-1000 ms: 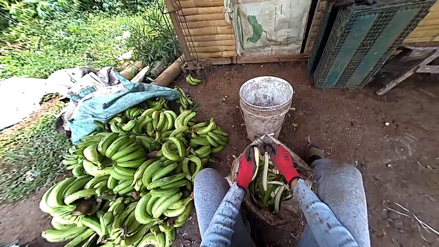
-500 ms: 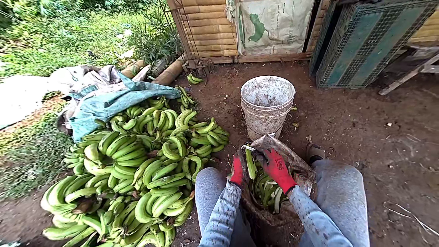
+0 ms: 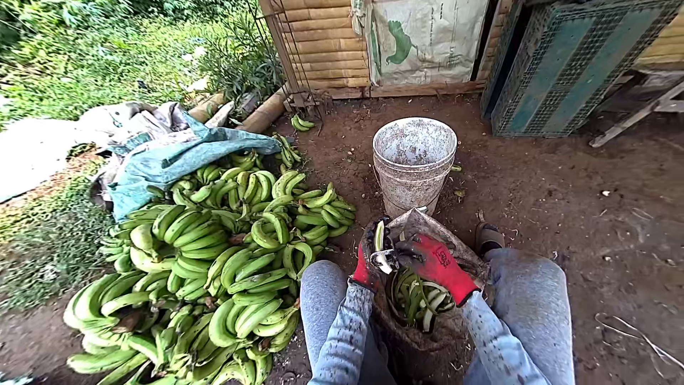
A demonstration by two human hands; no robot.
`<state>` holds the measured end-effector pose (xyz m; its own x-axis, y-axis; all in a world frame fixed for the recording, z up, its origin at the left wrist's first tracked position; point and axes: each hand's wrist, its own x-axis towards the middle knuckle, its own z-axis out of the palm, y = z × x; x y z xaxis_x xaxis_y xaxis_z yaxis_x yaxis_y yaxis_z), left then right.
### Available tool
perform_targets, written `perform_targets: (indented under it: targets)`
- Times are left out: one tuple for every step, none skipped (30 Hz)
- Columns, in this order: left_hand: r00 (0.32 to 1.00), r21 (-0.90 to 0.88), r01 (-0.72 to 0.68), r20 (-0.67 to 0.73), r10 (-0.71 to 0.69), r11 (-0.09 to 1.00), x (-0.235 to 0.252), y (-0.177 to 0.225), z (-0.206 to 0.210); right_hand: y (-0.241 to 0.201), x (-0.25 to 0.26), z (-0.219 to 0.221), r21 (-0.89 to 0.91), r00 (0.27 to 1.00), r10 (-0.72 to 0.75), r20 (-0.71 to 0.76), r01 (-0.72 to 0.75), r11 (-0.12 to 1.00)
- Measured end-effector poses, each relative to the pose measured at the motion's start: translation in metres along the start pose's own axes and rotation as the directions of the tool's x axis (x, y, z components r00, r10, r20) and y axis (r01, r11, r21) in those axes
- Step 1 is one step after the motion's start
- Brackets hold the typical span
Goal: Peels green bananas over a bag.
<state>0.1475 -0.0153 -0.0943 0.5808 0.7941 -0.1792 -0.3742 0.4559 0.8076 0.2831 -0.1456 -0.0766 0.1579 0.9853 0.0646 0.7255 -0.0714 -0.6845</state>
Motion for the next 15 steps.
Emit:
perform_targets:
  targets:
    - [0.999,0.046,-0.037,0.009,0.037,0.998,-0.003,0.0,0.001,0.0,0.001,0.003,-0.035,0.999,0.027,-0.043,-0.028,0.999]
    - [0.998,0.092,-0.064,0.022,0.062,0.994,-0.007,0.001,0.001,-0.001,0.002,0.006,-0.053,0.993,0.061,-0.098,-0.066,0.996]
    - [0.996,0.153,-0.087,0.035,0.083,0.984,-0.011,0.0,0.001,-0.002,0.005,0.009,-0.055,0.981,0.114,-0.159,-0.124,0.991]
    - [0.995,0.253,-0.101,0.029,0.097,0.962,-0.017,-0.002,0.001,-0.002,0.009,0.012,-0.04,0.96,0.177,-0.218,-0.19,0.981]
    - [0.994,0.411,-0.097,-0.009,0.11,0.906,-0.022,-0.004,0.002,0.0,0.013,0.014,-0.03,0.936,0.235,-0.261,-0.251,0.967]
    - [0.99,0.584,-0.057,-0.072,0.122,0.81,-0.026,-0.005,0.0,0.0,0.015,0.016,-0.017,0.914,0.273,-0.3,-0.291,0.957]
    - [0.978,0.691,0.013,-0.16,0.135,0.723,-0.026,-0.007,-0.003,0.0,0.016,0.016,0.008,0.896,0.293,-0.334,-0.308,0.951]
    - [0.964,0.747,0.081,-0.227,0.139,0.66,-0.026,-0.011,-0.008,0.0,0.015,0.015,0.036,0.883,0.306,-0.357,-0.314,0.949]
    - [0.947,0.766,0.128,-0.284,0.152,0.631,-0.025,-0.014,-0.009,0.0,0.012,0.011,0.052,0.873,0.311,-0.375,-0.315,0.948]
    - [0.92,0.762,0.147,-0.34,0.196,0.631,-0.022,-0.011,-0.005,0.0,0.009,0.007,0.061,0.867,0.316,-0.386,-0.318,0.946]
    - [0.88,0.744,0.127,-0.39,0.272,0.656,-0.018,-0.004,0.004,0.0,0.006,0.0,0.073,0.86,0.321,-0.397,-0.319,0.945]
    - [0.832,0.721,0.061,-0.419,0.364,0.69,-0.009,0.007,0.015,-0.001,0.004,-0.006,0.086,0.854,0.33,-0.403,-0.324,0.942]
    - [0.784,0.7,-0.05,-0.414,0.462,0.712,0.004,0.02,0.028,-0.002,0.003,-0.013,0.097,0.849,0.345,-0.4,-0.335,0.937]
    - [0.741,0.685,-0.174,-0.382,0.552,0.707,0.019,0.037,0.044,-0.004,0.001,-0.019,0.114,0.844,0.357,-0.401,-0.341,0.933]
    - [0.7,0.691,-0.301,-0.309,0.644,0.658,0.039,0.057,0.063,-0.004,0.0,-0.022,0.149,0.829,0.361,-0.427,-0.329,0.932]
